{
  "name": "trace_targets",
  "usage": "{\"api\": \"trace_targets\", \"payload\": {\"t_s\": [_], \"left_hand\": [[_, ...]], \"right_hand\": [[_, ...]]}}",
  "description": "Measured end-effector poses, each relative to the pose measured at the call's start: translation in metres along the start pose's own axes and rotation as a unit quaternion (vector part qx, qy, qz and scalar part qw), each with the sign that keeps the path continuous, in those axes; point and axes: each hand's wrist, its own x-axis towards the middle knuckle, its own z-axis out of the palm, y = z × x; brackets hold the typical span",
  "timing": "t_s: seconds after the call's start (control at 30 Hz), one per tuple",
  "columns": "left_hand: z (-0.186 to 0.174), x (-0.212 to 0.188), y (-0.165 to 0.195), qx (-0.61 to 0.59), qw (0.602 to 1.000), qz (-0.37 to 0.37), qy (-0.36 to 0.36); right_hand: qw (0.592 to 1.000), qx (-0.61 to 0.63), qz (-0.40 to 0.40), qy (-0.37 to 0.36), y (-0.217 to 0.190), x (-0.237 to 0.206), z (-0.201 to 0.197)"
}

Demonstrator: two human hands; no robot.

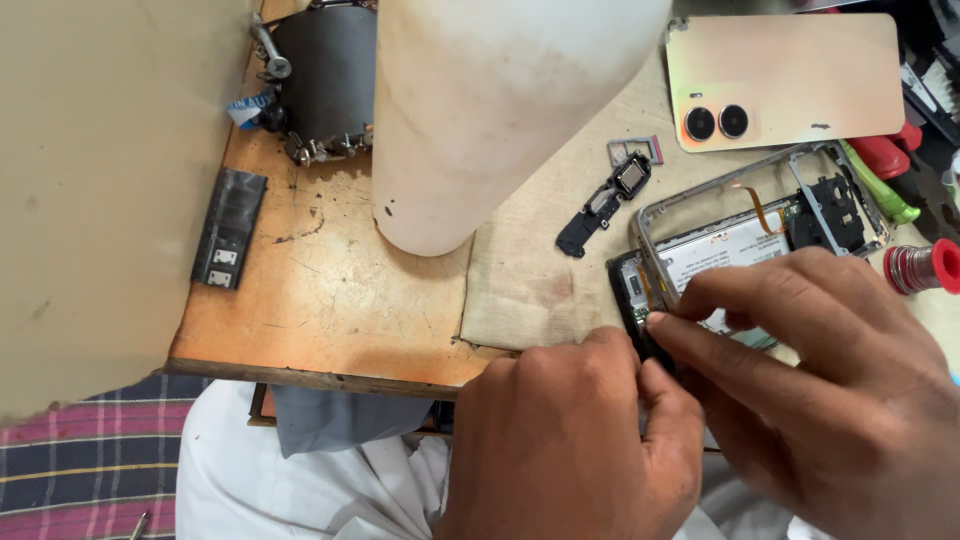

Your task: The person works on a disassembled smartphone at a cluttered repair bench, pressing the mid-frame and battery assembly together by hand and fitting components. They then align the back cover onto the phone body, press along its edges to seat it, and pick up a spray bottle near the reassembled phone.

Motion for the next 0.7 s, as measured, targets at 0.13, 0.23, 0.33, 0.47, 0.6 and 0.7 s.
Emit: {"api": "trace_targets", "payload": {"t_s": [0.13,0.23,0.33,0.47,0.6,0.7], "left_hand": [[0.0038,-0.0002,-0.0006,0.019,1.000,-0.005,-0.009],[0.0051,-0.0003,0.0000,0.021,1.000,-0.015,-0.004],[0.0037,-0.0001,0.0009,0.019,1.000,-0.016,-0.002],[0.0016,0.0007,0.0007,0.012,0.999,-0.017,-0.027],[0.0028,-0.0004,0.0010,0.011,0.999,-0.021,-0.029],[0.0036,0.0006,0.0000,0.005,0.999,-0.019,-0.036]], "right_hand": [[0.999,0.004,-0.025,-0.024,0.0035,0.0023,-0.0016],[0.999,0.015,-0.040,-0.020,0.0038,0.0044,-0.0016],[0.999,0.031,-0.027,-0.018,0.0012,0.0059,-0.0024],[0.998,0.064,-0.002,-0.025,0.0024,0.0060,-0.0060],[0.998,0.063,-0.009,-0.002,0.0062,0.0031,-0.0019],[0.998,0.060,-0.004,0.010,0.0059,0.0006,0.0024]]}}
